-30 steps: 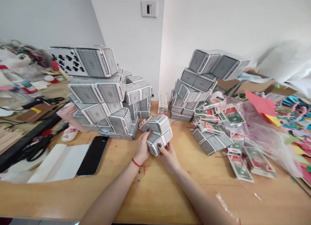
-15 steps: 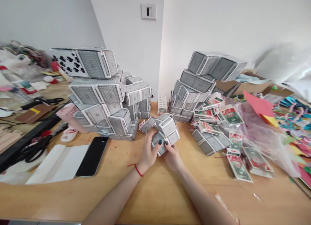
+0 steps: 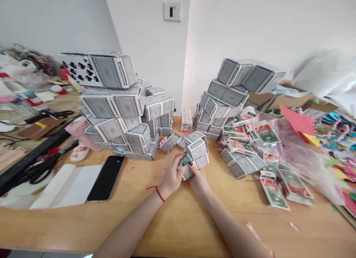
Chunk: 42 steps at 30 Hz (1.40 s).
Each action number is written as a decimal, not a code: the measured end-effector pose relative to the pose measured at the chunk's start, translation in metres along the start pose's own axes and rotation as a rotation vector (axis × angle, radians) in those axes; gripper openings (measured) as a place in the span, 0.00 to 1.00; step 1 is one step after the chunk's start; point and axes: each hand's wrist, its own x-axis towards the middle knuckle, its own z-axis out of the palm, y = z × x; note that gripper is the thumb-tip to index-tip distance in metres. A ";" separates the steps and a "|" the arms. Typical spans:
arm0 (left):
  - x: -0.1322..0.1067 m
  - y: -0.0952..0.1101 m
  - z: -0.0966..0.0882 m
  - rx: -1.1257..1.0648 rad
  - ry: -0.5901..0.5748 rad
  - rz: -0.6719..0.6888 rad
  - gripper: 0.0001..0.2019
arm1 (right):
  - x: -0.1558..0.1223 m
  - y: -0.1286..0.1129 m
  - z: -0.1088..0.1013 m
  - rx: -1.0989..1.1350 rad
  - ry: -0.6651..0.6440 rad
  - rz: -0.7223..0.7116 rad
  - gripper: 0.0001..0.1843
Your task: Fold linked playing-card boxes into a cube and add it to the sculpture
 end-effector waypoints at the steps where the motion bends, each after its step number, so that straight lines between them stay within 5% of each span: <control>1: 0.000 0.000 0.000 -0.028 0.007 -0.014 0.17 | 0.001 0.000 -0.001 -0.006 0.004 -0.006 0.24; 14: 0.009 -0.004 0.004 -0.424 0.092 -0.406 0.18 | 0.010 0.000 -0.008 -0.206 0.164 -0.022 0.25; 21: 0.010 -0.014 0.004 -0.753 0.040 -0.542 0.22 | 0.013 -0.010 -0.012 -0.348 0.185 -0.220 0.20; 30: 0.005 -0.001 0.000 -0.531 0.025 -0.360 0.26 | 0.003 -0.011 -0.010 -0.497 0.061 -0.442 0.30; 36: 0.008 0.011 -0.011 -0.508 0.003 -0.306 0.29 | -0.008 -0.022 0.000 -0.449 -0.207 -0.295 0.24; 42: 0.008 0.026 -0.010 -0.564 -0.048 -0.346 0.36 | -0.007 -0.029 -0.003 -0.429 -0.107 -0.221 0.14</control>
